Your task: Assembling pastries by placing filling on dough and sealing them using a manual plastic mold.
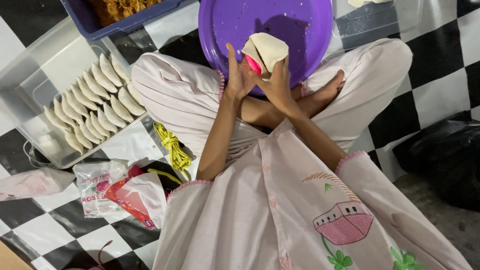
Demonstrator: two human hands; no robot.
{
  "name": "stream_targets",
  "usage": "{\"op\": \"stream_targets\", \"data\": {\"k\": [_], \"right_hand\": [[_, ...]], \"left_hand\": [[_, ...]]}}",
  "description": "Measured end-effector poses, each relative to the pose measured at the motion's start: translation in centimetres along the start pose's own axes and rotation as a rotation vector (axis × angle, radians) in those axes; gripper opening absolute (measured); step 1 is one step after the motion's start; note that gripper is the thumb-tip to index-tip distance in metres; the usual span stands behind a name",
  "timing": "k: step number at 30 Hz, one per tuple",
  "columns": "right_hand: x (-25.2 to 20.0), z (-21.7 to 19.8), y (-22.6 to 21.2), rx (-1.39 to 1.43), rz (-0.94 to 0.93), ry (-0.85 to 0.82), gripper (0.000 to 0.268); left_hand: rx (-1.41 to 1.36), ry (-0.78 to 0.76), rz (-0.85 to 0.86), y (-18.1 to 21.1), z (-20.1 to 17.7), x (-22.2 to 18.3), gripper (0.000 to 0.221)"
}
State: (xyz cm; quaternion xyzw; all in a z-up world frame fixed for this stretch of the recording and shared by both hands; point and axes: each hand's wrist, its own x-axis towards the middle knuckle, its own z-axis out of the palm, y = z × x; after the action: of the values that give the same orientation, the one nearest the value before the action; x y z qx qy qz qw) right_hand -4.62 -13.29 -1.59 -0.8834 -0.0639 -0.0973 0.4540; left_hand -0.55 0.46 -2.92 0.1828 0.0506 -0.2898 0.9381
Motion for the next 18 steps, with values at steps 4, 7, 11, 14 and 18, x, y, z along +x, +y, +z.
{"op": "stream_targets", "data": {"k": [4, 7, 11, 14, 18], "right_hand": [[1.0, -0.9, -0.8, 0.033, 0.06, 0.052, 0.077], [1.9, -2.9, -1.0, 0.3, 0.139, 0.069, 0.067], [2.0, -5.0, 0.0, 0.627, 0.245, 0.015, 0.049], [2.1, -5.8, 0.6, 0.835, 0.409, -0.048, 0.042], [2.1, -5.8, 1.7, 0.806, 0.491, -0.096, 0.023]], "left_hand": [[0.02, -0.051, 0.024, 0.1, 0.8, 0.2, 0.099], [0.075, 0.043, 0.086, -0.5, 0.5, 0.8, 0.056], [0.119, 0.056, 0.081, -1.2, -1.1, 1.2, 0.038], [0.201, 0.129, 0.044, -1.5, -1.6, 1.3, 0.042], [0.387, 0.198, 0.061, -2.3, -3.1, 1.3, 0.041]]}}
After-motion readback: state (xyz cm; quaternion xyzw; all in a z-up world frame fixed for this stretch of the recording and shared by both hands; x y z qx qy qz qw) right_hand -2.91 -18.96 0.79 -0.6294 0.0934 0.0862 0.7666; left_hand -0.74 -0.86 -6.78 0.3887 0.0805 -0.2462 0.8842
